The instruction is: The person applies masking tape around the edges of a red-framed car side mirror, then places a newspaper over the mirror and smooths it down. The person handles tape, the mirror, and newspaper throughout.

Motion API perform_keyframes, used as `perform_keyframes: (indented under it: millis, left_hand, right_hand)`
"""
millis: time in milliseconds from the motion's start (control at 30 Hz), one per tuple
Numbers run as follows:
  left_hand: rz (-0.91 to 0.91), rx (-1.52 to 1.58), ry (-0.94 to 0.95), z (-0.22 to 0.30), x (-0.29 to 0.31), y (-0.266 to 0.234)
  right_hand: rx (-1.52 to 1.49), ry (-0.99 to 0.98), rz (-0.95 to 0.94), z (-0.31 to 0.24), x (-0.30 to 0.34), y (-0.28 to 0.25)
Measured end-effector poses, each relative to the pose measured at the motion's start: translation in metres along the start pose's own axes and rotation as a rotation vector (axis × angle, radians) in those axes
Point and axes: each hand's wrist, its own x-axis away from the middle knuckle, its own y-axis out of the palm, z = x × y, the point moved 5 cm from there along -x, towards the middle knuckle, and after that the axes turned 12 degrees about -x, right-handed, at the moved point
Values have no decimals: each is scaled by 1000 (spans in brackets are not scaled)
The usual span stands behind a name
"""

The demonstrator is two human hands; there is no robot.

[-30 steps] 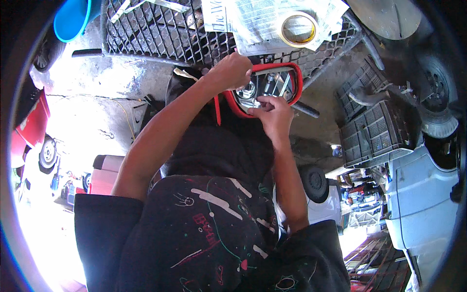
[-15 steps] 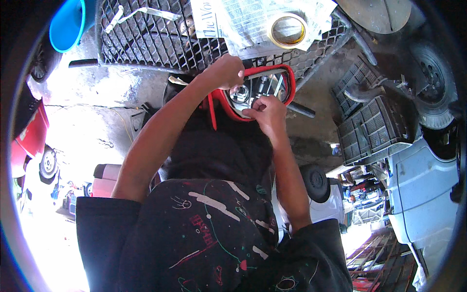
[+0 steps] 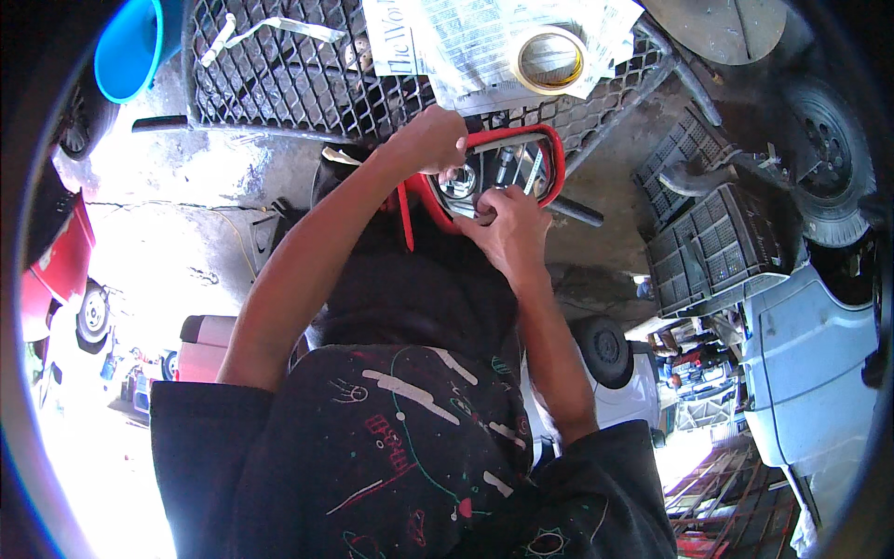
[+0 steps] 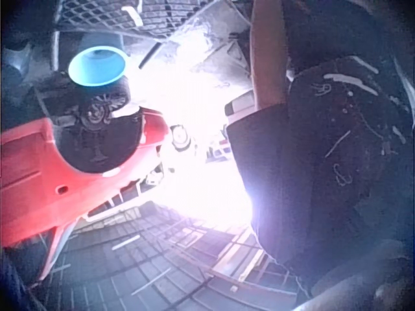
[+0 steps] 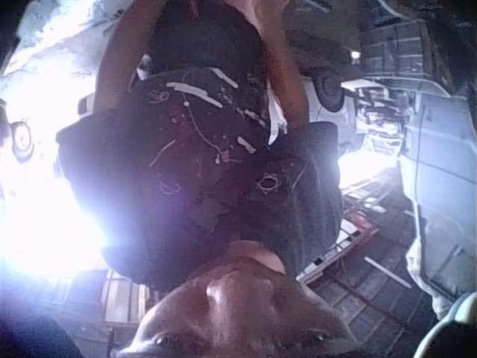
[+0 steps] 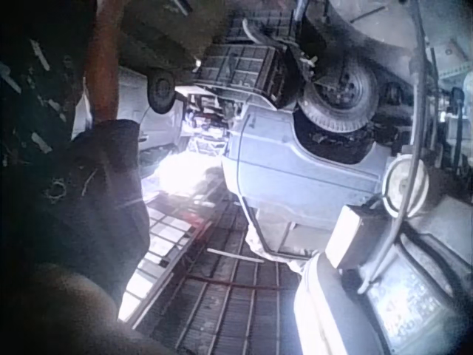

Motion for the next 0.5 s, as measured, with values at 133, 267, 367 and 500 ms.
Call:
perform_keyframes:
  millis: [133, 267, 367, 500]
  left_hand:
    - [-8, 0, -9, 0, -2, -1]
    - [-64, 65, 13, -3, -2, -4]
    - [-80, 119, 24, -2, -3, -4]
    - [-57, 108, 23, -2, -3, -4]
  right_hand:
    - [126, -166, 56, -7, 2, -1]
    - [160, -226, 234, -16, 9, 8]
    - [54, -275, 292, -16, 10, 13]
    - [-8, -408, 357, -18, 9, 23]
